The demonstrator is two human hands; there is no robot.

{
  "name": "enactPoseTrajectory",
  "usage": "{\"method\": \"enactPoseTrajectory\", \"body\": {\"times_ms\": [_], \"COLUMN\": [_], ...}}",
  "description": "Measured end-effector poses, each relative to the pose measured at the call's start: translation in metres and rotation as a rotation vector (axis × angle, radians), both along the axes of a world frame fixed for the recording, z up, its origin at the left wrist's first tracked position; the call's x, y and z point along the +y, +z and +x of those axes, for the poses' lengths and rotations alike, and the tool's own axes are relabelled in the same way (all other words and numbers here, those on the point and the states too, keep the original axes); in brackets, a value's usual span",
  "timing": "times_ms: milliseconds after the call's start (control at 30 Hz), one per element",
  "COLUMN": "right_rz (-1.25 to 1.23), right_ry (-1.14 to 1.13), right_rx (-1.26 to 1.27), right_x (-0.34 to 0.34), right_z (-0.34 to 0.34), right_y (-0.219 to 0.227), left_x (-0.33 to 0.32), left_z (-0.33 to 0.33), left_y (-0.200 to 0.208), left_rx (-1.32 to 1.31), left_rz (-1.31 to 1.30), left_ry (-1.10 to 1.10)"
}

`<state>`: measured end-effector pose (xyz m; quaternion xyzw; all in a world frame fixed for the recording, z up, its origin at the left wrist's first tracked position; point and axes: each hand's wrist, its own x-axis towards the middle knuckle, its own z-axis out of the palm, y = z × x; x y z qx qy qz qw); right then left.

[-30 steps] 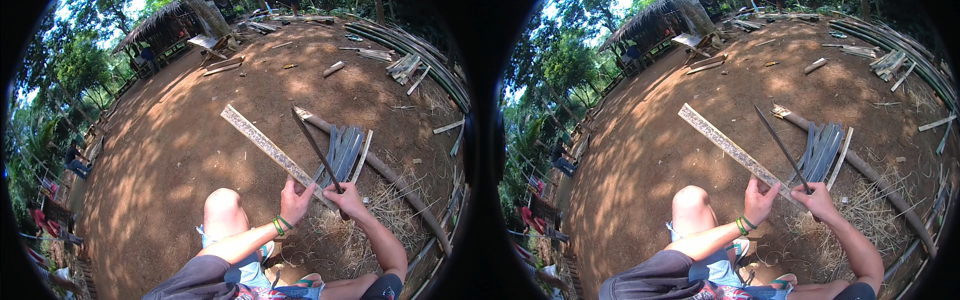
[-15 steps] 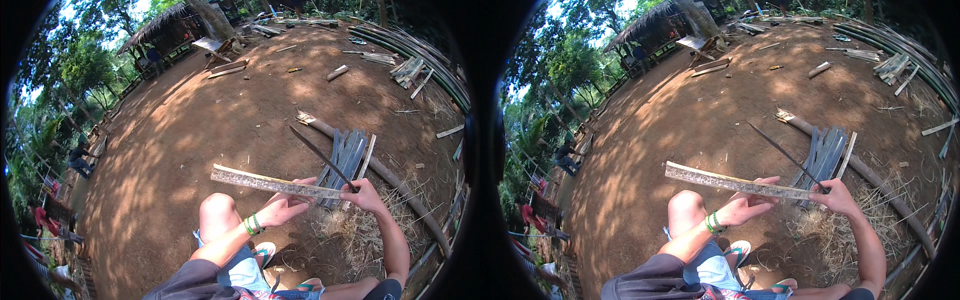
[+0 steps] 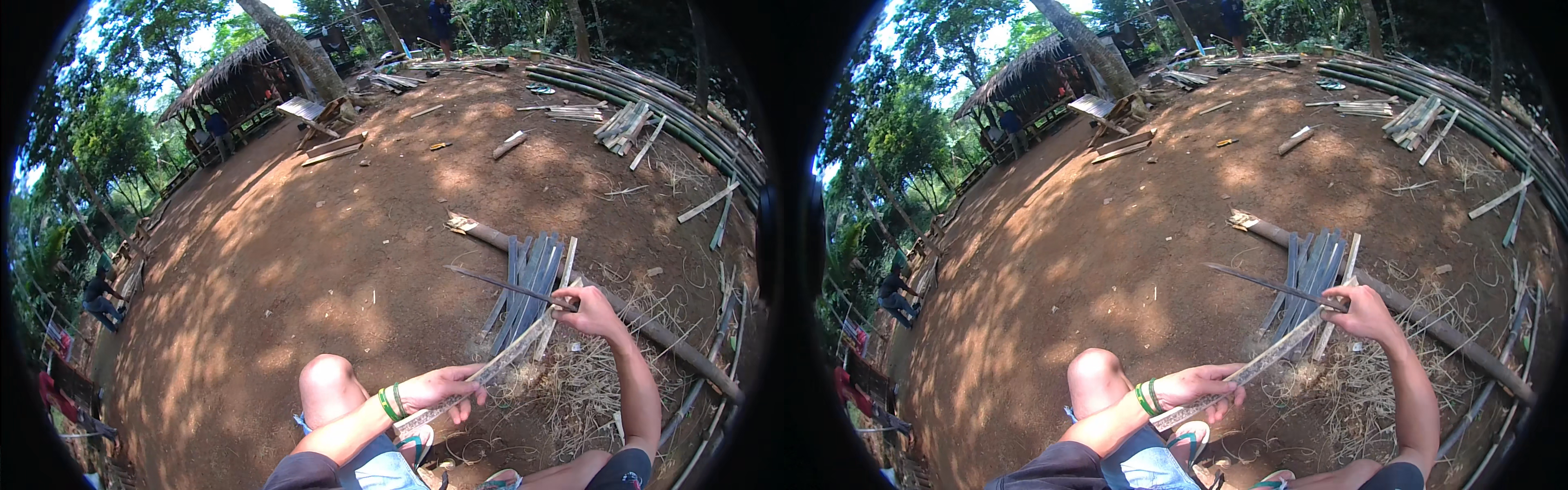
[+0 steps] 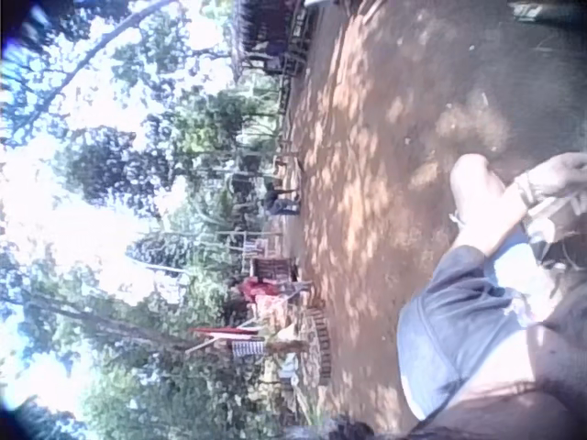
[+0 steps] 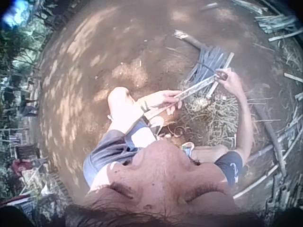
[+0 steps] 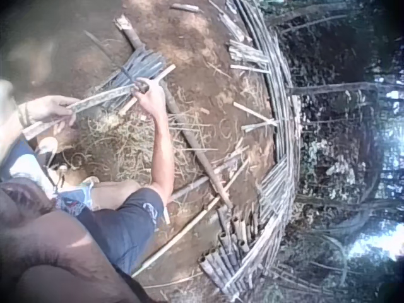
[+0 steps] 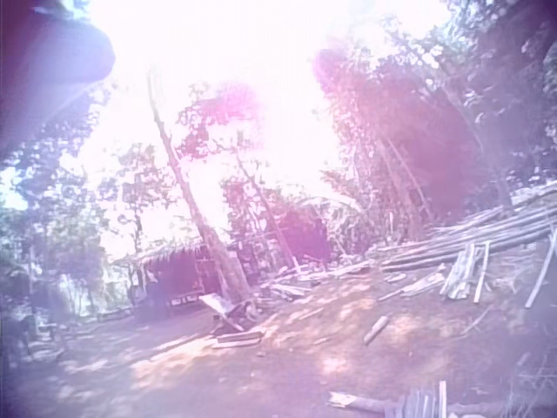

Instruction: The person sits on the ground and uses a machete to split long bamboo strips into thinner slats. They hold the bamboo vertically against a wooden support and strike it with the blade to separate the layers, then place the finished slats into a pile.

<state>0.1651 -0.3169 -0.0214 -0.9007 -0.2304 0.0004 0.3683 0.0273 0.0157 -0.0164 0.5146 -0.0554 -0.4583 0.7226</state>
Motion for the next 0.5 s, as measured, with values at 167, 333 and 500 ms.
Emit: {"method": "enactPoseTrajectory", "body": {"times_ms": [167, 333, 500], "right_rz": [0.142, 0.186, 0.018], "right_ry": [-0.314, -0.349, -0.096], "right_rx": [-0.194, -0.170, -0.225], "right_x": [0.022, 0.032, 0.052], "right_z": [-0.003, -0.044, -0.081], "right_y": [-0.026, -0.036, -0.061], "left_x": [-0.022, -0.051, -0.062], "left_z": [0.011, 0.004, 0.015], "left_y": [-0.026, -0.032, -0.033], "left_rx": [0.081, 0.100, 0.024], "left_rz": [-0.166, -0.158, 0.022], "left_ry": [0.134, 0.223, 0.331]}}
